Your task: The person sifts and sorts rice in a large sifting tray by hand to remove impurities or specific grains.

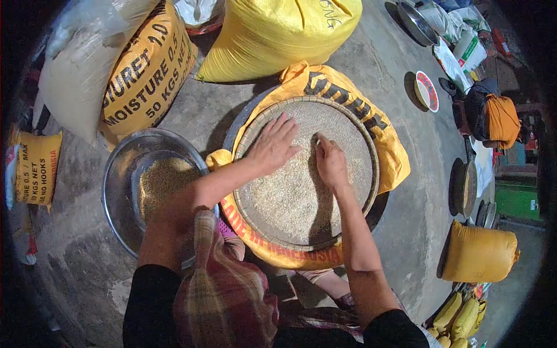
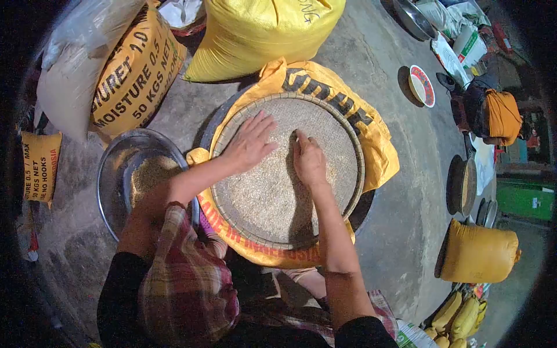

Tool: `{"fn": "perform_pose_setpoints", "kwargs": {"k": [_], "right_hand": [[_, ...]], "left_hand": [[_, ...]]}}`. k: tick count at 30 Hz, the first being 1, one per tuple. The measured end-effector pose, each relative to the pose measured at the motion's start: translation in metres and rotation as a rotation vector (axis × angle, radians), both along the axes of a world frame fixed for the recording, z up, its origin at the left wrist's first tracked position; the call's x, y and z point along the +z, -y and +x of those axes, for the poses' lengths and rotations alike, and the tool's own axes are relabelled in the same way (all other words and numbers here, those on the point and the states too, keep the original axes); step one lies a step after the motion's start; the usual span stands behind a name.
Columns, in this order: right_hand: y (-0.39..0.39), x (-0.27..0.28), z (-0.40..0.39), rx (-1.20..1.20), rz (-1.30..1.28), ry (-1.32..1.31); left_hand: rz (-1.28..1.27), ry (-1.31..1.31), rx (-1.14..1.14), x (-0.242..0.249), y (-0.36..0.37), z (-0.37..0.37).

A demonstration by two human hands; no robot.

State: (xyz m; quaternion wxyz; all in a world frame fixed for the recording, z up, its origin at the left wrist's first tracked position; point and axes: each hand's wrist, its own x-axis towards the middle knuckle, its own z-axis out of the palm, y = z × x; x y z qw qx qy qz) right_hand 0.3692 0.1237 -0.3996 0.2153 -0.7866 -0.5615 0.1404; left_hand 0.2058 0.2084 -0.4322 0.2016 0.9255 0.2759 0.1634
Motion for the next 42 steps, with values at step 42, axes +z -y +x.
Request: {"fn": "perform_pose_setpoints", "kwargs": {"k": [42], "right_hand": [[0.010, -0.002, -0.021, 0.027, 0.186, -0.124]], "left_hand": [[-0.791, 0.329, 0.344, 0.032, 0.015, -0.040]]}}
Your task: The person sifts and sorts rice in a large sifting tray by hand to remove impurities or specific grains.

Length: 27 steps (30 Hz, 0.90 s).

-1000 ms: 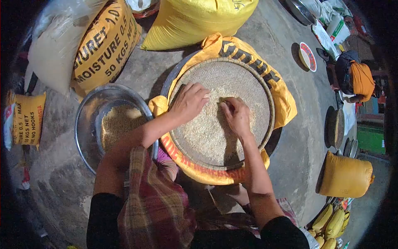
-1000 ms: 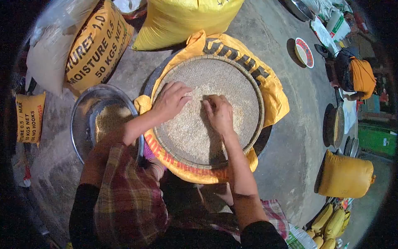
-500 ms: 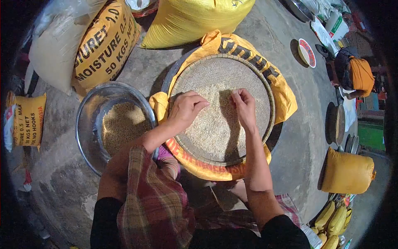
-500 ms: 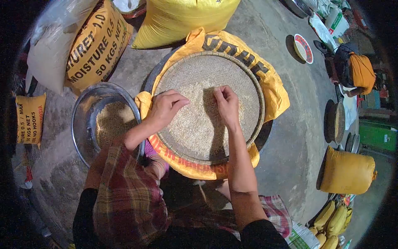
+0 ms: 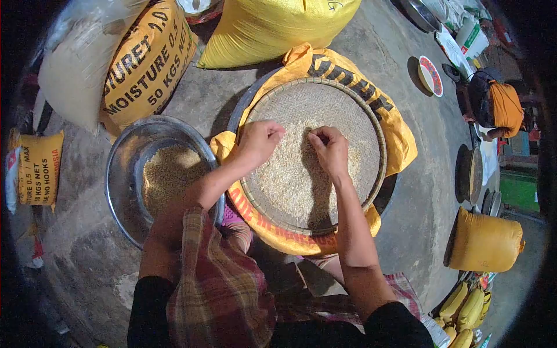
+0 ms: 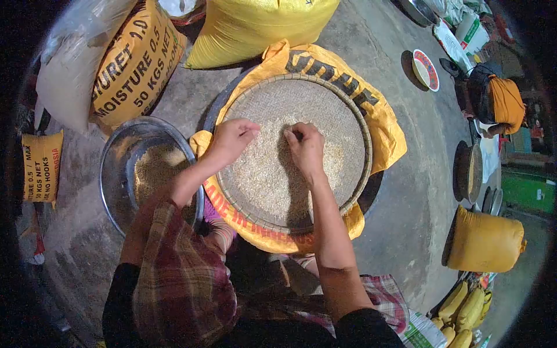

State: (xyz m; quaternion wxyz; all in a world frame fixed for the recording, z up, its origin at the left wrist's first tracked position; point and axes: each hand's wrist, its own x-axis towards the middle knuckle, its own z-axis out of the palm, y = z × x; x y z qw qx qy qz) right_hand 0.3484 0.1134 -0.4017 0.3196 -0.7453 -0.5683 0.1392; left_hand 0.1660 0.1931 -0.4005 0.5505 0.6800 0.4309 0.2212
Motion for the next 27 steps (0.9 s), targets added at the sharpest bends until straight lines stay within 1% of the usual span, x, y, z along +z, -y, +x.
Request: {"fn": "perform_pose_setpoints", "kwargs": {"k": [1, 2, 3, 4, 5, 6, 7, 8, 10, 11, 13, 14, 16, 17, 19, 20, 21, 23, 24, 26, 27], "right_hand": [[0.006, 0.004, 0.001, -0.052, -0.083, -0.195], [0.012, 0.007, 0.003, -0.105, -0.165, -0.388], [0.019, 0.008, 0.006, -0.106, -0.166, -0.384], [0.027, 0.008, 0.011, -0.148, -0.122, -0.778], [0.034, 0.009, 0.016, -0.189, -0.072, -1.171], [0.040, 0.022, 0.019, -0.171, -0.116, -1.355], [0.046, 0.023, 0.022, -0.176, -0.117, -1.353], [0.051, 0.023, 0.025, -0.177, -0.075, -1.416], [0.056, 0.020, 0.030, -0.192, -0.033, -1.502], [0.056, 0.017, 0.031, -0.194, -0.036, -1.505], [0.053, 0.013, 0.032, -0.105, -0.048, -1.419], [0.049, 0.011, 0.029, -0.103, -0.051, -1.422], [0.037, 0.009, 0.017, -0.074, -0.110, -0.789], [0.032, 0.011, 0.012, -0.073, -0.113, -0.792], [0.023, 0.017, 0.003, 0.017, -0.210, -0.456], [0.020, 0.016, -0.001, -0.003, -0.157, -0.341], [0.019, 0.012, -0.001, -0.003, -0.159, -0.341], [0.020, 0.003, 0.002, -0.030, -0.111, -0.110], [0.022, 0.003, 0.003, -0.030, -0.112, -0.107], [0.031, 0.004, 0.007, -0.131, -0.160, -0.376], [0.035, 0.006, 0.010, -0.135, -0.160, -0.374]], "left_hand": [[0.256, -0.127, -0.043, 0.003, -0.004, 0.003], [0.254, -0.123, -0.041, 0.000, -0.007, 0.006], [0.391, -0.216, -0.012, -0.005, -0.008, 0.009], [0.528, -0.310, 0.017, -0.010, -0.009, 0.013], [0.526, -0.307, 0.016, -0.014, -0.011, 0.015], [0.492, -0.342, -0.018, -0.015, -0.013, 0.017], [0.458, -0.378, -0.052, -0.015, -0.012, 0.018], [0.455, -0.377, -0.056, -0.015, -0.011, 0.017], [0.154, -0.300, -0.138, 0.002, -0.008, 0.012], [0.151, -0.303, -0.139, -0.003, -0.007, 0.009], [-0.017, -0.106, -0.118, -0.017, -0.003, 0.005], [-0.018, -0.109, -0.116, -0.022, -0.001, 0.004], [-0.160, 0.069, -0.111, -0.020, 0.007, 0.007], [-0.162, 0.067, -0.109, -0.018, 0.012, 0.009], [-0.038, 0.006, -0.172, 0.002, 0.021, 0.017], [0.000, -0.041, -0.207, 0.010, 0.025, 0.022], [-0.003, -0.041, -0.207, 0.006, 0.027, 0.027], [0.393, -0.145, -0.228, -0.009, 0.030, 0.035], [0.388, -0.118, -0.225, -0.009, 0.030, 0.037], [0.353, -0.100, -0.204, -0.007, 0.031, 0.035], [0.321, -0.085, -0.188, -0.004, 0.030, 0.034]]}}
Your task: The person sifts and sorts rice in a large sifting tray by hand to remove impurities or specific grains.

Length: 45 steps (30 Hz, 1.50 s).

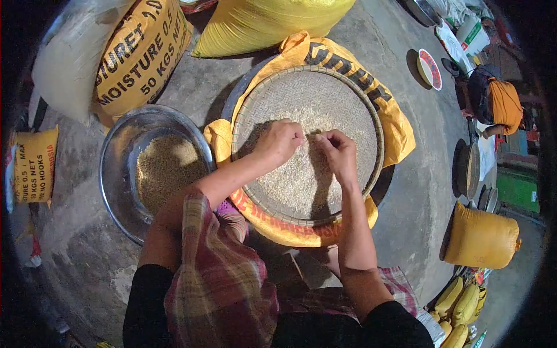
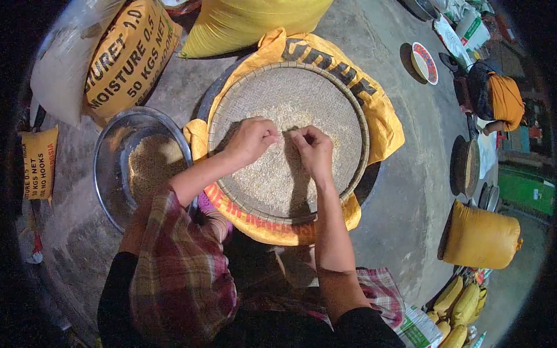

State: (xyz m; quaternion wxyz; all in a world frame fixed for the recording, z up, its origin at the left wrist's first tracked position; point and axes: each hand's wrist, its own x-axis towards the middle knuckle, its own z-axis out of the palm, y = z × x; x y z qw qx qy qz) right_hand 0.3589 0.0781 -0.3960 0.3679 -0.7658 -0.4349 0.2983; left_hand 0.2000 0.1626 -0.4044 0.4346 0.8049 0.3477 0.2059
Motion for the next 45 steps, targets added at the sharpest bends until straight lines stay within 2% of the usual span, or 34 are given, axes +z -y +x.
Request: {"fn": "perform_pose_setpoints", "kwargs": {"k": [1, 2, 3, 4, 6, 7, 11, 13, 14, 16, 17, 20, 22, 23, 24, 26, 27, 29, 31, 33, 34, 36, 37, 39, 41, 42, 44, 45], "right_hand": [[0.005, 0.002, 0.004, -0.060, 0.033, -0.235], [0.008, 0.003, 0.008, -0.121, 0.070, -0.470], [0.011, 0.006, 0.014, -0.160, 0.049, -0.619], [0.013, 0.009, 0.017, -0.162, 0.050, -0.620], [0.015, 0.017, 0.021, -0.270, 0.120, -1.085], [0.015, 0.014, 0.026, -0.291, 0.119, -1.154], [0.007, -0.001, 0.027, -0.213, 0.120, -0.979], [-0.004, -0.007, 0.025, -0.068, 0.048, -0.255], [-0.006, -0.007, 0.024, -0.067, 0.047, -0.255], [-0.009, -0.005, 0.022, 0.044, -0.014, 0.276], [-0.010, -0.004, 0.021, 0.047, -0.016, 0.277], [-0.007, -0.007, 0.023, 0.025, -0.038, 0.200], [-0.003, -0.012, 0.029, -0.030, 0.073, -0.115], [0.001, -0.012, 0.033, -0.083, 0.018, -0.359], [0.003, -0.005, 0.034, -0.085, 0.018, -0.360], [0.005, 0.006, 0.035, -0.178, 0.064, -1.068], [0.004, 0.011, 0.031, -0.230, 0.079, -1.097], [0.003, 0.007, 0.029, -0.195, 0.089, -1.017], [0.001, -0.002, 0.027, -0.160, 0.098, -0.937], [-0.004, -0.011, 0.021, -0.073, 0.076, -0.365], [-0.006, -0.010, 0.018, -0.071, 0.076, -0.365], [-0.012, -0.006, 0.011, 0.034, -0.026, 0.033], [-0.014, -0.004, 0.010, 0.030, -0.070, 0.069], [-0.012, -0.001, 0.011, 0.012, -0.039, 0.009], [-0.007, -0.012, 0.016, -0.024, 0.086, -0.184], [-0.005, -0.011, 0.017, -0.022, 0.088, -0.186], [-0.001, -0.002, 0.020, -0.055, 0.024, -0.359], [0.001, 0.001, 0.021, -0.035, 0.012, -0.462]], "left_hand": [[0.000, 0.001, -0.005, 0.003, -0.001, -0.003], [-0.167, 0.012, -0.006, 0.007, -0.002, -0.007], [-0.334, 0.021, -0.006, 0.010, -0.003, -0.013], [-0.333, 0.019, -0.008, 0.011, -0.005, -0.019], [-0.917, 0.286, -0.001, 0.013, -0.010, -0.033], [-1.009, 0.359, 0.011, 0.020, -0.010, -0.038], [-1.036, 0.417, 0.065, 0.016, -0.010, -0.049], [-0.381, -0.074, 0.105, 0.023, -0.004, -0.046], [-0.382, -0.074, 0.106, 0.022, -0.002, -0.044], [-0.001, -0.165, 0.051, 0.014, 0.002, -0.041], [0.059, -0.086, 0.074, 0.006, 0.006, -0.040], [0.082, -0.134, 0.079, -0.003, 0.009, -0.039], [0.075, -0.104, 0.083, 0.003, 0.007, -0.042], [0.072, -0.074, 0.084, 0.005, 0.006, -0.044], [0.072, -0.075, 0.082, 0.003, 0.004, -0.047], [-0.342, -0.003, 0.165, 0.000, 0.002, -0.052], [-0.342, -0.004, 0.164, 0.007, 0.001, -0.052], [-0.138, -0.179, 0.168, 0.028, -0.003, -0.056], [-0.055, -0.141, 0.152, 0.026, -0.002, -0.056], [0.028, -0.100, 0.135, 0.017, 0.003, -0.056], [0.075, -0.121, 0.109, 0.009, 0.006, -0.056], [0.127, -0.138, 0.087, -0.003, 0.010, -0.055], [0.120, -0.113, 0.094, -0.006, 0.011, -0.055], [0.118, -0.084, 0.109, -0.001, 0.007, -0.054], [-0.043, -0.079, 0.080, 0.015, 0.004, -0.055], [-0.041, -0.081, 0.082, 0.016, 0.005, -0.057], [-0.231, -0.167, 0.101, 0.022, 0.000, -0.056], [-0.202, -0.154, 0.106, 0.022, -0.003, -0.055]]}}
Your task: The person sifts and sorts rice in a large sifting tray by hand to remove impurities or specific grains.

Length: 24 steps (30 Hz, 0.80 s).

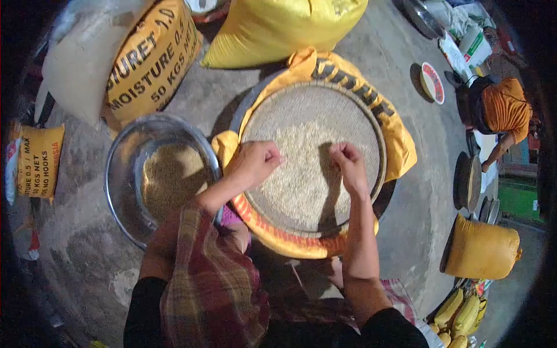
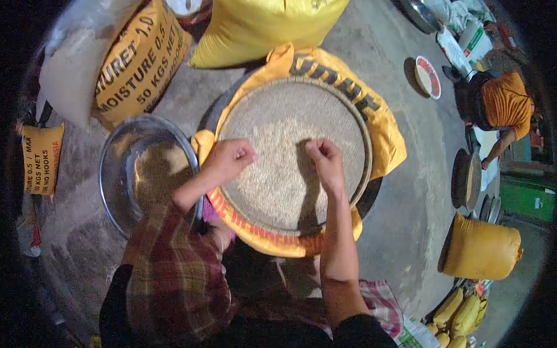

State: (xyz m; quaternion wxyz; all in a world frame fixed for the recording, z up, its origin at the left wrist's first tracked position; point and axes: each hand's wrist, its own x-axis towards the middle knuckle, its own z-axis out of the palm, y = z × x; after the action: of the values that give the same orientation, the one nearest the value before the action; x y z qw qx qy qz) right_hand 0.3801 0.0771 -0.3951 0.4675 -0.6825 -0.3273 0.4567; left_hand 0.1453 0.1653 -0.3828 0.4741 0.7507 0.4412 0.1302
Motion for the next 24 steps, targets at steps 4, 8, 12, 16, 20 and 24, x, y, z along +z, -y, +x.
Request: {"fn": "perform_pose_setpoints", "kwargs": {"k": [4, 8, 12, 16, 20, 24], "right_hand": [[0.002, 0.020, -0.007, -0.105, -0.017, -0.430], [0.015, 0.011, 0.000, -0.144, 0.019, -0.578], [0.014, 0.014, 0.006, -0.189, 0.033, -0.519], [0.008, 0.000, 0.018, -0.068, 0.016, -0.094], [-0.004, 0.000, 0.021, -0.043, -0.031, 0.042], [-0.014, -0.003, 0.013, 0.018, -0.124, 0.199]], "left_hand": [[-0.074, 0.107, 0.014, -0.005, -0.006, 0.000], [-0.002, 0.083, -0.017, -0.005, -0.014, 0.014], [0.240, 0.200, -0.089, -0.020, -0.023, 0.048], [0.305, 0.134, -0.172, -0.025, -0.017, 0.079], [0.306, 0.045, -0.286, -0.016, -0.009, 0.077], [0.199, 0.083, -0.240, -0.021, -0.010, 0.067]]}}
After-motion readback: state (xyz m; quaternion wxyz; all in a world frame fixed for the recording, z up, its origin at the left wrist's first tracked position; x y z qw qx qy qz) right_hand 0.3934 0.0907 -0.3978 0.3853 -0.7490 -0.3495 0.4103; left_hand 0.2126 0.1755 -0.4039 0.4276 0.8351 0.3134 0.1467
